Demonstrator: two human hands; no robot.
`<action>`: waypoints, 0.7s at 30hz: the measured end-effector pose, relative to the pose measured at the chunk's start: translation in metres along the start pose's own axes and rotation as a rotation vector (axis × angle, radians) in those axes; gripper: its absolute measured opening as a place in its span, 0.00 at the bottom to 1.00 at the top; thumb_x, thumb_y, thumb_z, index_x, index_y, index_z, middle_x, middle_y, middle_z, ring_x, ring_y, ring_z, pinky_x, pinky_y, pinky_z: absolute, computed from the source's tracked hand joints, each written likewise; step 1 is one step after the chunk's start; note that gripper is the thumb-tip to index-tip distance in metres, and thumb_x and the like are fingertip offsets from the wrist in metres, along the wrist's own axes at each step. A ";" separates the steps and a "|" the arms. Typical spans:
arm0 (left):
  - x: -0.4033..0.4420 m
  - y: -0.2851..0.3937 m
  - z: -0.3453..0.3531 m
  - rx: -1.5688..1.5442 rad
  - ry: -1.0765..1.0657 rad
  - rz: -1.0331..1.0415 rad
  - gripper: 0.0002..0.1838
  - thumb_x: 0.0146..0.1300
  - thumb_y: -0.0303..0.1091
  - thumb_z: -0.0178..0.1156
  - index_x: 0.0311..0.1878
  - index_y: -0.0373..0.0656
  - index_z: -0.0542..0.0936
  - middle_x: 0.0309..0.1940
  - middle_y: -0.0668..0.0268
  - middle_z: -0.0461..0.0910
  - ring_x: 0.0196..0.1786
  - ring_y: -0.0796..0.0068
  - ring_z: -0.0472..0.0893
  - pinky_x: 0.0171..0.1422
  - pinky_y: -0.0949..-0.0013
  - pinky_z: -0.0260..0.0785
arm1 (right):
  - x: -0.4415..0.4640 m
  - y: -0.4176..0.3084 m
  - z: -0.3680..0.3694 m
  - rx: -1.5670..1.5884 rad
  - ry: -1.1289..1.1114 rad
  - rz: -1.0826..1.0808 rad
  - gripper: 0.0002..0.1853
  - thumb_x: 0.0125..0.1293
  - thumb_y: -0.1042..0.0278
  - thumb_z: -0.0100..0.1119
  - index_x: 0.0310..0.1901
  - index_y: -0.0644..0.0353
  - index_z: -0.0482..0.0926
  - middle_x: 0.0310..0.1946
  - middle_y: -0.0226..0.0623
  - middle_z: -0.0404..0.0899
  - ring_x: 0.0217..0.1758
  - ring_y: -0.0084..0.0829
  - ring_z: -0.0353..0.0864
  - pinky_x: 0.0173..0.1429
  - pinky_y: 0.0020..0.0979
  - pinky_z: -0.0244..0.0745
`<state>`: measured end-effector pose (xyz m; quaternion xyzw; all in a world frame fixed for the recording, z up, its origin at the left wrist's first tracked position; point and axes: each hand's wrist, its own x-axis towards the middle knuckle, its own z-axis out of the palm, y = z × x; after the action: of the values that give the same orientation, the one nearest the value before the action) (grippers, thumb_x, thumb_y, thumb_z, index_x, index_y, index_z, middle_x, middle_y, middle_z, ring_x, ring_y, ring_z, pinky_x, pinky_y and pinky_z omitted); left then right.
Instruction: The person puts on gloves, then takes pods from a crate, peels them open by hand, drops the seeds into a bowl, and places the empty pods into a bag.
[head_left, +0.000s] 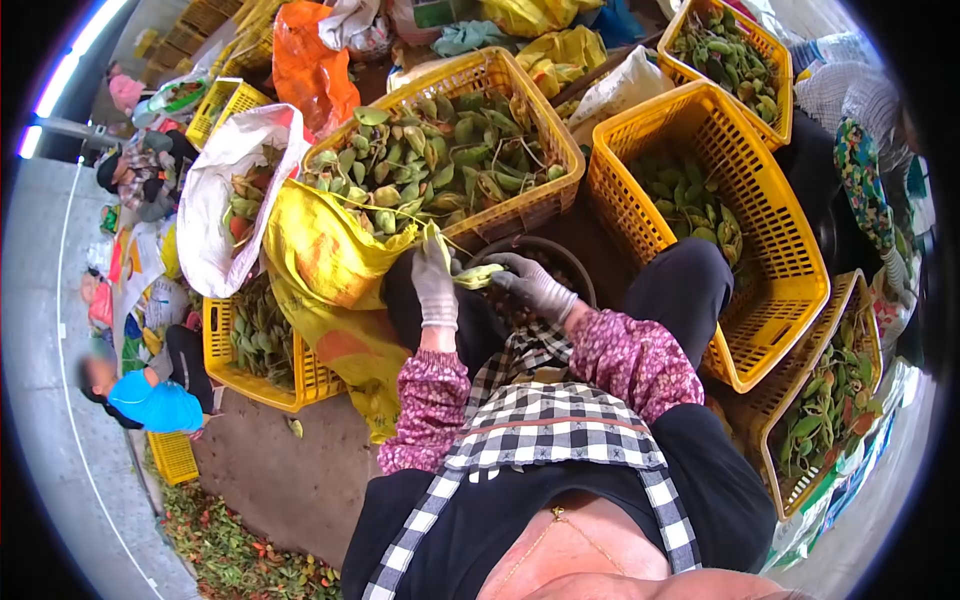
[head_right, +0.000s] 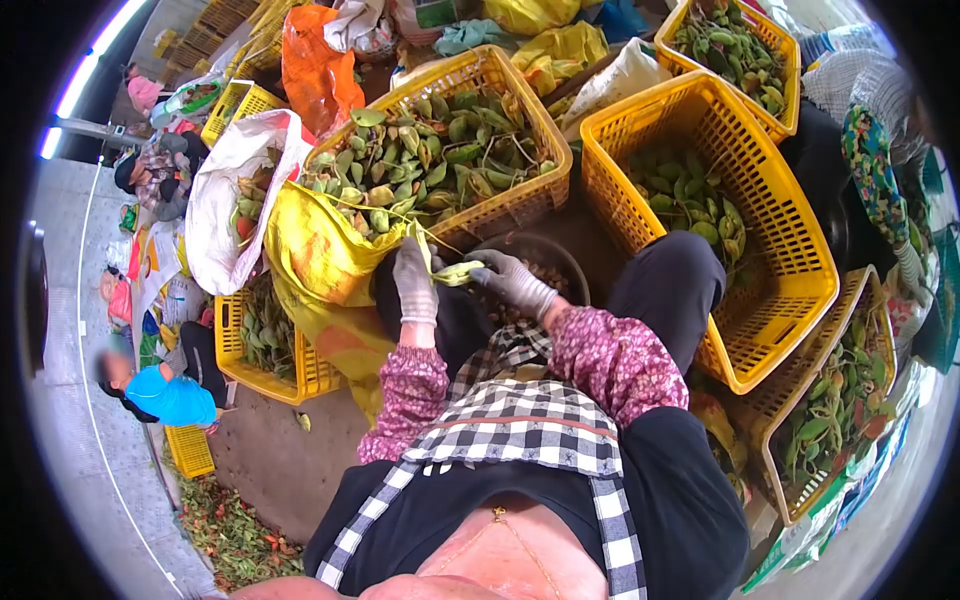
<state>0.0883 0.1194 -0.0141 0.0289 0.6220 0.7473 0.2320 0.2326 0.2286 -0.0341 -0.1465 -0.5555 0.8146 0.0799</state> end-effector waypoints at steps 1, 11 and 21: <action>0.013 -0.021 -0.014 0.452 -0.122 0.162 0.20 0.63 0.41 0.63 0.50 0.36 0.73 0.33 0.66 0.79 0.29 0.76 0.77 0.34 0.73 0.72 | 0.012 0.021 -0.001 0.029 0.109 -0.042 0.23 0.68 0.59 0.59 0.58 0.65 0.71 0.47 0.35 0.78 0.49 0.22 0.74 0.54 0.24 0.70; -0.051 0.038 0.028 0.698 -0.465 0.401 0.28 0.60 0.38 0.66 0.58 0.33 0.69 0.46 0.58 0.80 0.45 0.73 0.80 0.49 0.72 0.73 | 0.005 -0.032 -0.009 0.133 0.066 -0.197 0.30 0.60 0.61 0.67 0.61 0.64 0.67 0.54 0.34 0.73 0.58 0.25 0.70 0.63 0.28 0.65; -0.012 -0.026 0.012 0.398 -0.186 -0.020 0.15 0.69 0.42 0.54 0.42 0.38 0.78 0.30 0.65 0.81 0.31 0.76 0.79 0.34 0.73 0.70 | 0.004 -0.042 -0.010 -0.909 0.198 -0.039 0.36 0.50 0.68 0.69 0.62 0.59 0.66 0.57 0.50 0.68 0.60 0.47 0.71 0.63 0.37 0.69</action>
<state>0.1107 0.1286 -0.0332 0.1369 0.7333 0.6017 0.2855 0.2307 0.2541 0.0010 -0.2334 -0.8485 0.4689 0.0754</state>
